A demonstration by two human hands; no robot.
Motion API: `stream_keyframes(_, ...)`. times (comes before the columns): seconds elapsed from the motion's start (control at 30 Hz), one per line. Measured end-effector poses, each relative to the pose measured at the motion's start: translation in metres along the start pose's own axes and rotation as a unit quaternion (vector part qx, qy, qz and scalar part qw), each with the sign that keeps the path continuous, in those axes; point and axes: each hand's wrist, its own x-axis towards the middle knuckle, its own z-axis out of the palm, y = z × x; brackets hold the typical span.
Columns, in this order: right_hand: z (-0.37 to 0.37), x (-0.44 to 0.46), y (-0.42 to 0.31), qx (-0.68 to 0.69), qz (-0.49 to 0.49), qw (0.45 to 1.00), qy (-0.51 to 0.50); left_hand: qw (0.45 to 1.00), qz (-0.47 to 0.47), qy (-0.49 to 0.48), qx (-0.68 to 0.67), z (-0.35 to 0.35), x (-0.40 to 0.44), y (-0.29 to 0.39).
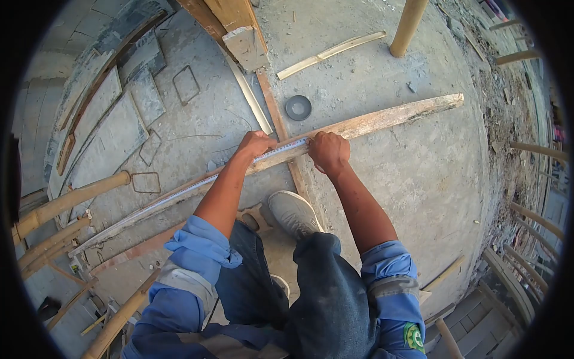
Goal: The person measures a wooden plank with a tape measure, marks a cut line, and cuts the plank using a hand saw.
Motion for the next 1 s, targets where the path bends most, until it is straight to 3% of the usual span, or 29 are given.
stream_keyframes(0.13,-0.003,-0.001,-0.001,0.004,0.000,1.000,-0.012,0.999,0.012,0.034,0.018,0.003,-0.003,-0.001)
stream_keyframes(0.23,0.012,0.004,0.005,0.004,-0.007,1.000,-0.012,0.987,-0.008,0.117,0.109,0.004,-0.010,-0.001)
stream_keyframes(0.33,0.010,0.002,0.006,0.006,-0.006,1.000,-0.005,0.998,-0.005,0.047,0.052,0.001,0.008,-0.012)
stream_keyframes(0.57,0.001,0.001,0.003,0.010,0.002,1.000,-0.023,0.999,-0.025,-0.012,0.020,-0.010,0.006,-0.004)
stream_keyframes(0.67,-0.001,0.002,0.002,0.009,-0.001,1.000,-0.026,0.999,0.023,0.018,-0.037,-0.007,0.006,-0.018)
stream_keyframes(0.77,0.004,0.007,0.004,0.004,-0.003,1.000,-0.030,0.985,0.134,0.083,-0.074,-0.009,-0.035,-0.020)
stream_keyframes(0.87,-0.005,0.006,0.000,0.007,-0.004,0.999,-0.033,0.916,0.312,0.238,0.083,-0.015,-0.069,-0.037)
stream_keyframes(0.97,0.005,0.006,0.005,0.006,0.000,1.000,-0.020,0.871,0.341,0.277,0.221,-0.033,-0.103,-0.059)
stream_keyframes(1.0,0.002,0.004,0.004,0.007,0.000,1.000,-0.021,0.880,0.320,0.271,0.224,-0.039,-0.105,-0.075)
